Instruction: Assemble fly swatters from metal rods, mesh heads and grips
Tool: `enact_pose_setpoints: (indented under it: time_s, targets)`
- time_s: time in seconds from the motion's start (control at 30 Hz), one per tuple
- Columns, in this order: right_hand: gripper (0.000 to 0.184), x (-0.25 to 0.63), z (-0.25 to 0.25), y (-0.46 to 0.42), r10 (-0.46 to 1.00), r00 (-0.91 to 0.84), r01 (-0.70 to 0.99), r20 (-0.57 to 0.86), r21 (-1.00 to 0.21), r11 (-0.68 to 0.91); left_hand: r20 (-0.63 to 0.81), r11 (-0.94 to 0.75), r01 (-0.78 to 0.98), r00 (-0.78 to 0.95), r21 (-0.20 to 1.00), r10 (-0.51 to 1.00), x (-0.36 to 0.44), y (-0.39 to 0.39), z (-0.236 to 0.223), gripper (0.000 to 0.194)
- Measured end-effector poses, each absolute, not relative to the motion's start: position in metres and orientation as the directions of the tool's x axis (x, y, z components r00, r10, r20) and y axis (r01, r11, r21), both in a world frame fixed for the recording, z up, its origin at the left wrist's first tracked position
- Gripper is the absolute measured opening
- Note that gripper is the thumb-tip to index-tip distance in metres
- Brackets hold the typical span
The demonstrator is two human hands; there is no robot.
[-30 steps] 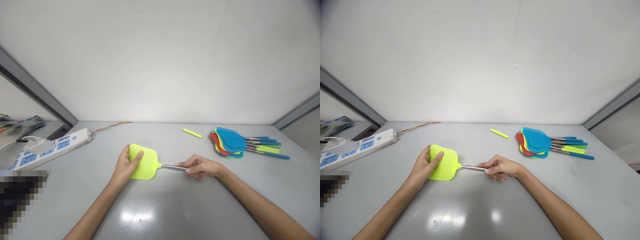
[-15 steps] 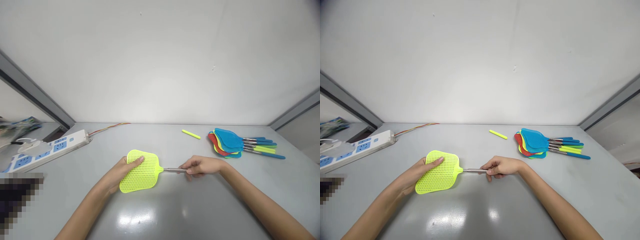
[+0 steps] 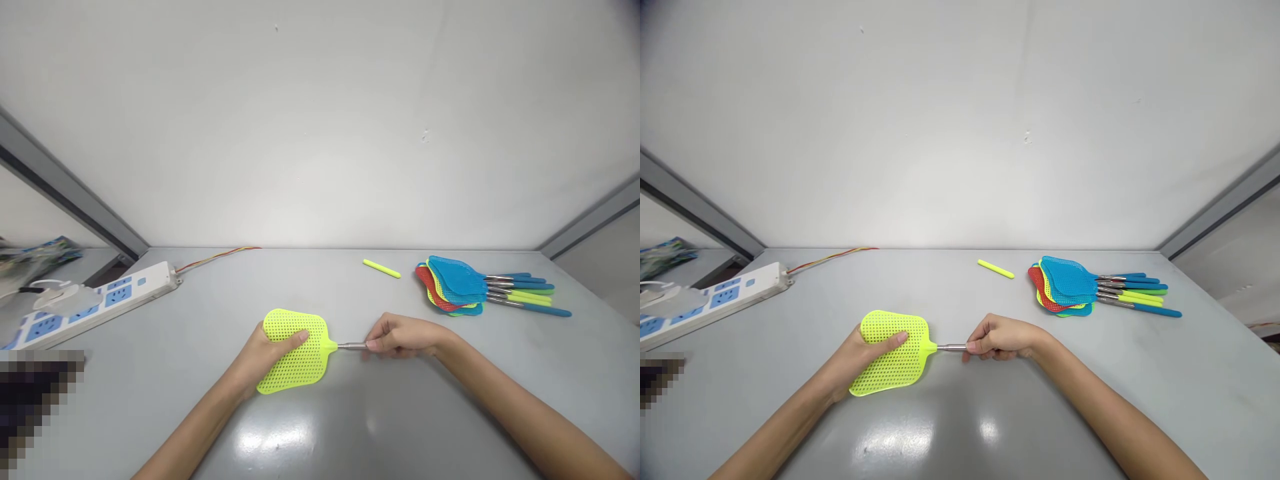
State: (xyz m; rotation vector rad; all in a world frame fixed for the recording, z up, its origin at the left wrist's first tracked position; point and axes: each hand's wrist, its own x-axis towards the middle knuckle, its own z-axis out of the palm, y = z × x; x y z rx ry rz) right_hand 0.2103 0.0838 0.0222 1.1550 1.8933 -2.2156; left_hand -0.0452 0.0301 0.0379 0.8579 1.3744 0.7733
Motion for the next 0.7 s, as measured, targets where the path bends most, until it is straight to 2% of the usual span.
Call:
enact_pose_setpoints:
  time_s: [0.17, 0.4, 0.53, 0.63, 0.7]
  targets:
    - [0.033, 0.211, 0.02, 0.086, 0.416, -0.732, 0.435, -0.54, -0.84, -0.325, -0.485, 0.483, 0.039, 0.039, 0.875, 0.874, -0.044, 0.03, 0.04, 0.036]
    - [0.032, 0.202, 0.027, 0.089, 0.479, -0.727, 0.388, -0.492, -0.87, -0.305, -0.499, 0.497, 0.047, 0.079, 0.866, 0.863, -0.053, 0.032, 0.06, 0.035]
    - [0.037, 0.202, 0.028, 0.095, 0.632, -0.626, 0.356, -0.458, -0.888, -0.291, -0.5, 0.501, 0.033, 0.145, 0.865, 0.854, -0.063, 0.035, 0.062, 0.034]
    - [0.044, 0.207, 0.029, 0.104, 0.8, -0.458, 0.316, -0.387, -0.912, -0.261, -0.493, 0.498, 0.012, 0.174, 0.867, 0.853, -0.074, 0.038, 0.059, 0.034]
    - [0.055, 0.212, 0.03, 0.112, 0.876, -0.343, 0.308, -0.341, -0.921, -0.238, -0.507, 0.516, -0.002, 0.19, 0.856, 0.841, -0.082, 0.04, 0.058, 0.034]
